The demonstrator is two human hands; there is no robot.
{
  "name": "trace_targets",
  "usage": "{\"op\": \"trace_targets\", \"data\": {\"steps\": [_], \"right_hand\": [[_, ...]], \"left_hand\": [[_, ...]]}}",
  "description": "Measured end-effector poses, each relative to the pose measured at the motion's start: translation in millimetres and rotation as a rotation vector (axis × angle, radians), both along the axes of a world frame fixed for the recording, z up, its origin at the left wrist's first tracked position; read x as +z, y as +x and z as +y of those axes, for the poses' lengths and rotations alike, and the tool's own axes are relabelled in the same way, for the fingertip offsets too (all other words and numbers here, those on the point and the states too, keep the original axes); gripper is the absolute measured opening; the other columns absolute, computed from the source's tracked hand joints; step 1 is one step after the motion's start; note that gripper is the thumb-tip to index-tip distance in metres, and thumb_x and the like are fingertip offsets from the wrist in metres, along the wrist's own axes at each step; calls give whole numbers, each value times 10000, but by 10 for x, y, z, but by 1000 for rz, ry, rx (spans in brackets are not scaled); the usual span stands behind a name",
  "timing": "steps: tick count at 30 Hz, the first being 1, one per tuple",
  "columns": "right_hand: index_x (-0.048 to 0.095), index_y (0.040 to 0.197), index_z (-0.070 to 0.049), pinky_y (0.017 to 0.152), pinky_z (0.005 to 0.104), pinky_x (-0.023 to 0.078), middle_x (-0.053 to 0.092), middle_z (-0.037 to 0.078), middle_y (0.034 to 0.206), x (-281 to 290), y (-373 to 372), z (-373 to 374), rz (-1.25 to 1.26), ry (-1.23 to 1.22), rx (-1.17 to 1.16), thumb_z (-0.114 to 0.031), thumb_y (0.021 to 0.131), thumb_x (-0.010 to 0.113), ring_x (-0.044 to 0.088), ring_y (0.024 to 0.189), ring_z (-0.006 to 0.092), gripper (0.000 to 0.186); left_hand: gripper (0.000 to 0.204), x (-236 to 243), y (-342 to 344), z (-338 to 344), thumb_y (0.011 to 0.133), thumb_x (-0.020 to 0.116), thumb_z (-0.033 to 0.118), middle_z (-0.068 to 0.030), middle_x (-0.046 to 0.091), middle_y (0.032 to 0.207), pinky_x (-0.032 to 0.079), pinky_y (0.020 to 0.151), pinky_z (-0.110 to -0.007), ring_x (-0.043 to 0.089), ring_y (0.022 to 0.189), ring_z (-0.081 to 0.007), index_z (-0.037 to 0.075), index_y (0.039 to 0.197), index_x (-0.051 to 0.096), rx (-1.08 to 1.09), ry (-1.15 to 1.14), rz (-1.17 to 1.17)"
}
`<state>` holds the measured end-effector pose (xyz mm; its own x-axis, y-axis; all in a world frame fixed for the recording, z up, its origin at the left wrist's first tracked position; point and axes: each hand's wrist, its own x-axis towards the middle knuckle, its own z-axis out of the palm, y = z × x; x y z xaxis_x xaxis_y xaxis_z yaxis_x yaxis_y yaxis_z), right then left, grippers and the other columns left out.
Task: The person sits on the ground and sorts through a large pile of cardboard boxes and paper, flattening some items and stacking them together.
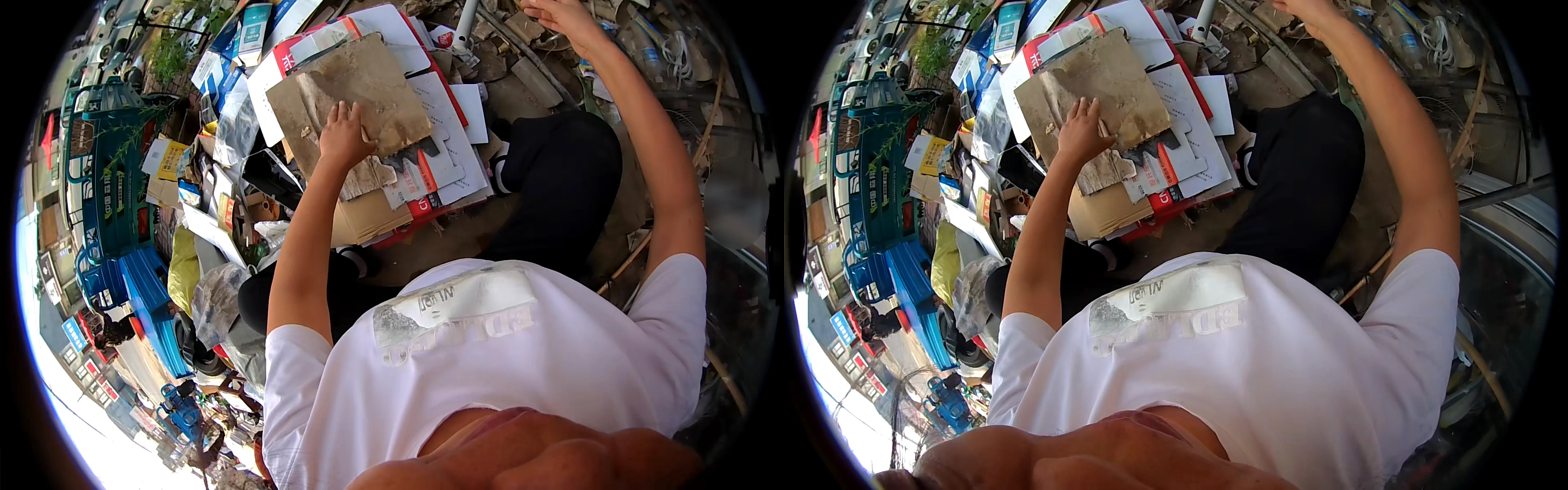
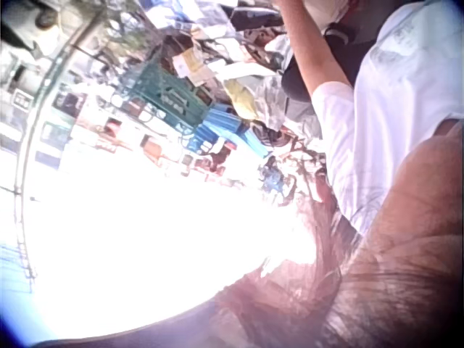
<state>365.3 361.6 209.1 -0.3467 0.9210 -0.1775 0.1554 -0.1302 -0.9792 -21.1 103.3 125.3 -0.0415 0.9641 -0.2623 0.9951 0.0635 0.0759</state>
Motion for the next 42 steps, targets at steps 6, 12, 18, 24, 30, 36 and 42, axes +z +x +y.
{"op": "trace_targets", "data": {"steps": [6, 12, 18, 24, 30, 36, 42], "right_hand": [[615, 1267, -110, 956, 328, 450, 658, 57, 1199, -1449, 2041, 549, -482, -234, -395, -311, 940, 596, 607, 1131, 141, 384], [590, 1267, 34, 1011, 421, 427, 566, 261, 1327, -2718, 3697, 373, -1262, -400, -402, -321, 768, 664, 533, 1254, 368, 617], [611, 1227, 64, 995, 410, 440, 600, 246, 1300, -3283, 3356, 681, -968, -274, -589, -384, 790, 710, 591, 1189, 368, 633], [545, 1317, 24, 988, 402, 447, 632, 147, 1251, -3563, 4346, 817, -442, -342, -1087, -358, 731, 825, 597, 1160, 280, 753], [541, 1312, -7, 915, 378, 489, 660, 128, 1166, -3537, 3278, 826, 6, -363, -1080, -371, 688, 869, 642, 1035, 255, 793], [718, 1003, -21, 784, 348, 494, 716, 87, 972, -3420, 3623, 805, -621, -93, -777, -423, 768, 803, 654, 844, 198, 473], [706, 1010, -43, 808, 455, 497, 717, 186, 981, -2857, 3077, 560, -856, -89, -683, -481, 843, 682, 683, 890, 333, 469]], "left_hand": [[988, -302, -92, -11, 733, 778, 382, -308, 203, 1558, 358, 1132, -427, 239, 1439, -458, -21, 1487, 283, 22, -293, 137], [1002, -463, 7, 110, 712, 797, 327, -305, 193, 1561, 390, 1109, -431, 219, 1447, -449, -17, 1492, 271, -35, -282, 60], [1014, -183, -28, 19, 697, 816, 272, -276, 157, 1581, 406, 1097, -430, 181, 1470, -413, -6, 1499, 263, 39, -372, 100], [993, -527, 95, 342, 704, 810, 269, -286, 166, 1577, 368, 1117, -436, 180, 1468, -422, -9, 1494, 277, -88, -293, 23], [1018, -284, 31, 154, 679, 826, 230, -292, 160, 1576, 323, 1145, -435, 170, 1468, -429, -18, 1495, 270, -19, -343, 90], [1014, -462, 98, 317, 685, 822, 248, -293, 168, 1571, 327, 1144, -435, 171, 1466, -430, -20, 1492, 269, -73, -323, 62], [1006, -493, 28, 247, 691, 820, 269, -282, 177, 1572, 366, 1124, -438, 197, 1460, -421, -6, 1489, 274, -80, -285, 83]]}}
